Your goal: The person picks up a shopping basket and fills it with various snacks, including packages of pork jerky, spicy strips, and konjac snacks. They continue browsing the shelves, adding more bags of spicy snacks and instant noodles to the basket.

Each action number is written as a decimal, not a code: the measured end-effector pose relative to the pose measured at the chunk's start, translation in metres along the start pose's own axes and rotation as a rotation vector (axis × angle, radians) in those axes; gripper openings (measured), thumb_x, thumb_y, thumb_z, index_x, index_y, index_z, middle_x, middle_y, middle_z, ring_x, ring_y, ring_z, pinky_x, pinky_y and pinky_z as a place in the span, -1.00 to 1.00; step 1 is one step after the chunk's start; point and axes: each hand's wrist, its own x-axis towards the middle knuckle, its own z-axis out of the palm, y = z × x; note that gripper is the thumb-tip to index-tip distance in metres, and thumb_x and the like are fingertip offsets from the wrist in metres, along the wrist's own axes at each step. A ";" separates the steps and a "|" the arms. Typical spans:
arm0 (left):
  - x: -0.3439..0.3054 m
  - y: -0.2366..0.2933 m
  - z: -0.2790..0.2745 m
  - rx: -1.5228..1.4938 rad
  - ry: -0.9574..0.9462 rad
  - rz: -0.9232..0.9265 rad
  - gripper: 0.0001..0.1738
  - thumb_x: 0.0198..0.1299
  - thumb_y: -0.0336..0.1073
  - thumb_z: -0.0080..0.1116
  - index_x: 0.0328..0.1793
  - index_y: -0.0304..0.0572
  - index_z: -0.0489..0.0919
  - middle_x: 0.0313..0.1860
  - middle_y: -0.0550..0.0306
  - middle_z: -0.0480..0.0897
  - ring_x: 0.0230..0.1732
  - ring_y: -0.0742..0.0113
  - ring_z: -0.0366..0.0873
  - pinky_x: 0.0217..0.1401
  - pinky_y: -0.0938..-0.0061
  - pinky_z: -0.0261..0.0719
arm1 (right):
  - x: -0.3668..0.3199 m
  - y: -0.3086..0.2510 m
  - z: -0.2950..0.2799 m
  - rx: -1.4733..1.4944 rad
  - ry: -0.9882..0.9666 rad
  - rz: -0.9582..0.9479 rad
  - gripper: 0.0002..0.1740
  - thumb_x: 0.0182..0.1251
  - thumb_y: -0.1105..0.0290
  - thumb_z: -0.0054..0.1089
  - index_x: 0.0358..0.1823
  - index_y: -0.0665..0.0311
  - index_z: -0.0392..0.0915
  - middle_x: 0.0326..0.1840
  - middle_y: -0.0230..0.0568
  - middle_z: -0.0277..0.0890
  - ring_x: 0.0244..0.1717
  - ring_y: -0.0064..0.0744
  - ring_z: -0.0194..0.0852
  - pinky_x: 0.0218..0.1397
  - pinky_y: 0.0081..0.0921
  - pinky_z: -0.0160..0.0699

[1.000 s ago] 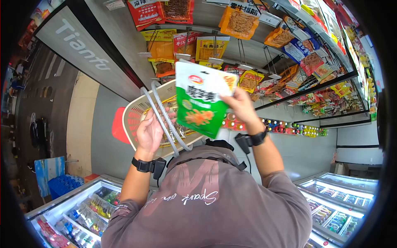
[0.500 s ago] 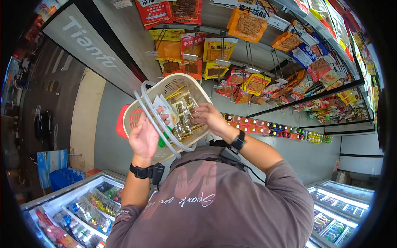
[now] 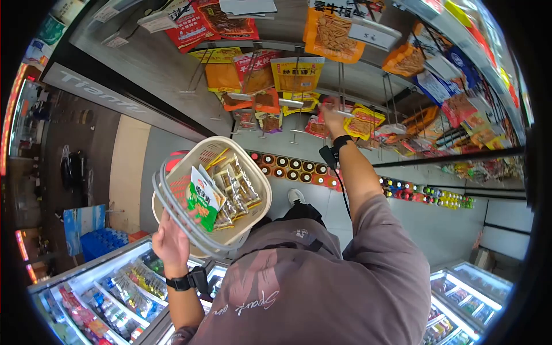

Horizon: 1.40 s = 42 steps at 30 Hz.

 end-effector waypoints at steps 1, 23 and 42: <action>-0.005 0.001 0.001 0.004 0.048 0.003 -0.13 0.07 0.05 0.14 0.39 -0.39 0.21 0.25 -0.21 0.40 0.18 -0.16 0.45 0.20 0.03 0.46 | 0.017 0.003 0.006 -0.061 -0.022 -0.101 -0.36 0.14 0.25 0.36 0.21 0.35 0.34 0.07 0.02 0.53 0.10 -0.15 0.51 0.16 -0.23 0.44; -0.026 0.006 -0.004 0.003 0.242 0.043 -0.17 0.08 0.07 0.13 0.33 -0.42 0.24 0.16 -0.22 0.46 0.08 -0.13 0.53 0.11 0.05 0.53 | 0.024 -0.063 0.012 0.543 -0.116 0.011 -0.69 0.28 0.30 0.25 -0.07 0.39 0.55 -0.19 -0.15 0.64 -0.20 -0.49 0.53 -0.08 -0.51 0.45; 0.032 0.007 -0.071 -0.024 -0.120 -0.094 -0.21 0.10 0.03 0.03 0.38 -0.33 0.23 0.16 -0.20 0.46 0.10 -0.08 0.52 0.18 0.07 0.49 | -0.118 -0.145 -0.082 1.022 -0.347 0.408 -0.72 0.33 0.46 0.10 0.04 0.39 0.47 -0.04 -0.19 0.59 -0.11 -0.40 0.59 -0.02 -0.50 0.53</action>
